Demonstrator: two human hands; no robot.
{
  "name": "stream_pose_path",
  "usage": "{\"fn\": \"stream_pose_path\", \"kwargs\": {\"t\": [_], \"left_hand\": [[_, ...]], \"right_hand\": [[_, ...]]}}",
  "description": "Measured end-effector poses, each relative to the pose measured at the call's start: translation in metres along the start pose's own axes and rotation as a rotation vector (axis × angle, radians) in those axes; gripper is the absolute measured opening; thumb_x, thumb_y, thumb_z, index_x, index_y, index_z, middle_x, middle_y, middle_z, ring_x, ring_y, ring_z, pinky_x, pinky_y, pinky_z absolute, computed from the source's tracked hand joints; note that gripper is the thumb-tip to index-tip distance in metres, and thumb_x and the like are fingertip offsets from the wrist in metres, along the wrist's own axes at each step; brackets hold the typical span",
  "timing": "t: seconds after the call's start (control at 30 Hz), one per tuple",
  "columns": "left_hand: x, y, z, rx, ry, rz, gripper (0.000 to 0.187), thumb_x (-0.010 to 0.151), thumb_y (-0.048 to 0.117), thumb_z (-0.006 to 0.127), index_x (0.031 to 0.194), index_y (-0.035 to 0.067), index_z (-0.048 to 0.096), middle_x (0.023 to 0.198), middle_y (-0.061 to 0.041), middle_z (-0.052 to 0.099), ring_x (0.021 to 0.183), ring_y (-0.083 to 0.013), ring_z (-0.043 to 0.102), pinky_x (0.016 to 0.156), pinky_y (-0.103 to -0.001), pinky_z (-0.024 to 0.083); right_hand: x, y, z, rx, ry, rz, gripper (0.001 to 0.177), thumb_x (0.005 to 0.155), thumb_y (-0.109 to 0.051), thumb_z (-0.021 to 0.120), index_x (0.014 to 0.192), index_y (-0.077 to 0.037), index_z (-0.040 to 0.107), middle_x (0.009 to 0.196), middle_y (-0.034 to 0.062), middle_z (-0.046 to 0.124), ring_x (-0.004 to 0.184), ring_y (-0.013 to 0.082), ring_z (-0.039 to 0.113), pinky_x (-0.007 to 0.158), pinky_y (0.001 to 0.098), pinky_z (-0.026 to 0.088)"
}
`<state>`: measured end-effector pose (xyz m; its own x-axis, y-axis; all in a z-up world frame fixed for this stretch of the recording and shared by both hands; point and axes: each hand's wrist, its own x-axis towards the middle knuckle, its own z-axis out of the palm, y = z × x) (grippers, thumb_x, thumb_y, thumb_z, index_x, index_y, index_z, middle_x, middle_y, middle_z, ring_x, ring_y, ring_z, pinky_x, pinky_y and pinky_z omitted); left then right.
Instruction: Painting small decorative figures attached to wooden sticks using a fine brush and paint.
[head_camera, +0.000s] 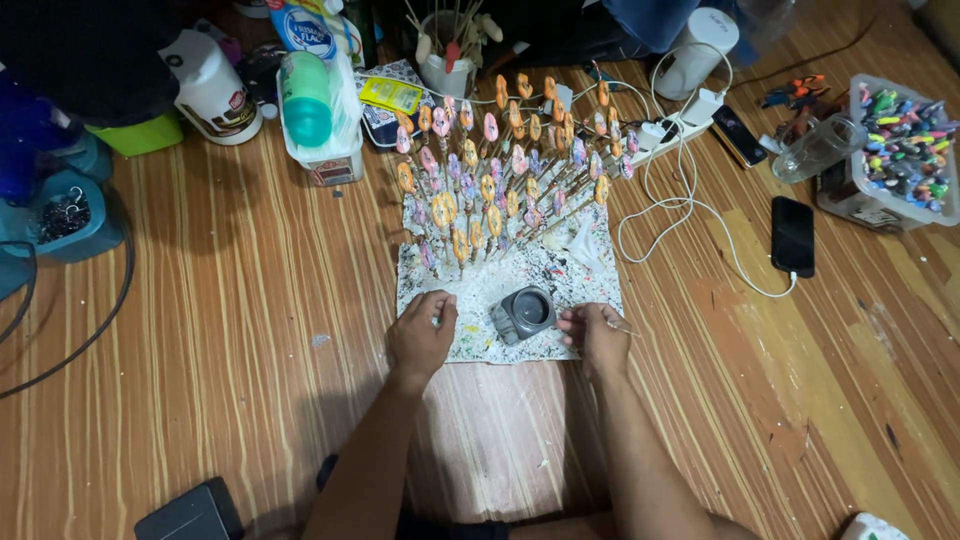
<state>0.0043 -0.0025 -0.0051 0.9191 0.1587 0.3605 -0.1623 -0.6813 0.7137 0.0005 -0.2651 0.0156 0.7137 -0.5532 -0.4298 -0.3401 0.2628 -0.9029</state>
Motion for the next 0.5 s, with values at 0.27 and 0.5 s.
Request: {"fn": "stream_pose_path", "kwargs": {"t": [0.27, 0.5], "left_hand": [[-0.002, -0.002, 0.0, 0.046, -0.1, -0.031, 0.015, 0.095, 0.039, 0.065, 0.101, 0.027, 0.072, 0.091, 0.004, 0.073, 0.091, -0.0186, 0.075, 0.076, -0.041, 0.063], [-0.019, 0.006, -0.022, -0.024, -0.173, 0.05, 0.022, 0.1, 0.037, 0.059, 0.109, 0.024, 0.074, 0.097, 0.001, 0.073, 0.091, -0.0258, 0.075, 0.077, -0.042, 0.061]], "right_hand": [[0.004, 0.007, -0.016, 0.106, 0.06, -0.061, 0.009, 0.083, -0.012, 0.06, 0.089, -0.005, 0.061, 0.069, 0.02, 0.069, 0.053, 0.0235, 0.069, 0.044, 0.0276, 0.06], [-0.024, -0.002, -0.042, 0.179, 0.043, -0.13, 0.013, 0.086, -0.01, 0.069, 0.089, -0.004, 0.057, 0.068, 0.0107, 0.061, 0.055, 0.0167, 0.066, 0.046, 0.0257, 0.061]]}}
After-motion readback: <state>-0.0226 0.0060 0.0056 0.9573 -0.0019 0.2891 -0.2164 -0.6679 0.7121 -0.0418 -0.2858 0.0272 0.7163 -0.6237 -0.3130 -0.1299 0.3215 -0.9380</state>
